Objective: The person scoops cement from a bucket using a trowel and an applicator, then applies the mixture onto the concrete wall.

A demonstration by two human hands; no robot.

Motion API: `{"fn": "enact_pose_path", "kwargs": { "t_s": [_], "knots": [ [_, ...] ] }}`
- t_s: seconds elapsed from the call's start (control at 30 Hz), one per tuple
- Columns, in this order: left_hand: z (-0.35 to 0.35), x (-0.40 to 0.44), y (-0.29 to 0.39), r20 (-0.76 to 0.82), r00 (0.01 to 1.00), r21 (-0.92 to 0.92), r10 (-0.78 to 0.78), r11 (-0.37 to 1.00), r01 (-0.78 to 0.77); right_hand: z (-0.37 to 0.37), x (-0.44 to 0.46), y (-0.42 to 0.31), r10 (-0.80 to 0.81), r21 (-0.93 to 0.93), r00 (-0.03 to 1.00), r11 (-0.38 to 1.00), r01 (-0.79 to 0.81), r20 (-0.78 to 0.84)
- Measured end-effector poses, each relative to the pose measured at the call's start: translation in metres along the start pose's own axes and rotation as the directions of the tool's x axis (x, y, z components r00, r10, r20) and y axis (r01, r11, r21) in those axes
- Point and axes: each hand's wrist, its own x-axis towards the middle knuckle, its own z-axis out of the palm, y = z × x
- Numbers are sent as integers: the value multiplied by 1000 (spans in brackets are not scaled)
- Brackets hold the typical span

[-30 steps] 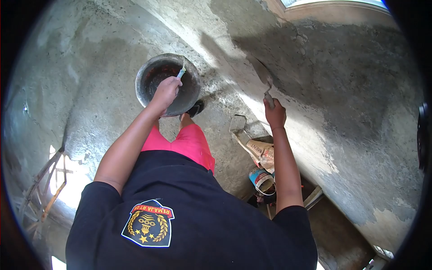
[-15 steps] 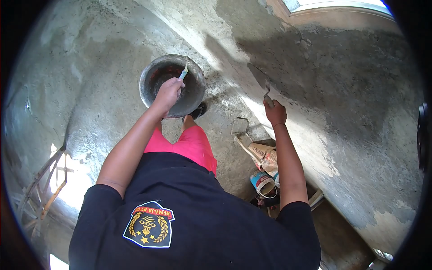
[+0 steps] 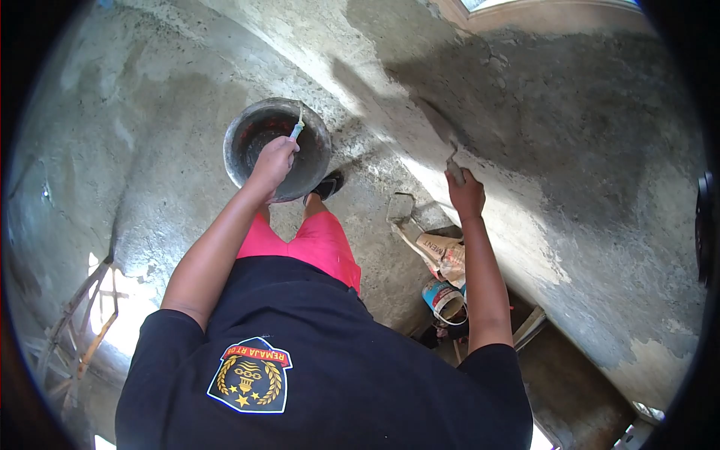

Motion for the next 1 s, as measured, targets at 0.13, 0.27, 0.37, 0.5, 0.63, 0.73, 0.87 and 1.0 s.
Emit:
{"fn": "enact_pose_path", "kwargs": {
  "t_s": [0.13,0.27,0.37,0.5,0.63,0.73,0.87,1.0],
  "knots": [
    [0,0,4,24,1000,-5,17,1000,-17,-1,7,11,8,-78,999,997,-5,35],
    [3,-2,8,23,1000,27,17,999,-17,-10,2,1,-26,-93,999,995,29,41],
    [3,1,6,34,999,15,17,1000,-18,-23,9,-5,-7,-106,1000,994,9,20],
    [2,-1,9,40,999,-2,-4,1000,4,-33,8,1,16,-190,996,982,2,90],
    [1,-2,7,42,999,6,5,1000,-5,-41,8,-15,-46,-141,998,989,52,46],
    [-3,-1,3,40,999,4,11,1000,-11,-43,15,-15,11,-193,996,981,6,85],
    [-10,3,-1,50,998,34,29,999,-31,-40,14,-10,19,-252,994,968,10,111],
    [-15,3,-3,42,999,36,28,999,-29,-54,10,-23,-18,-170,999,985,26,52]
  ]
}}
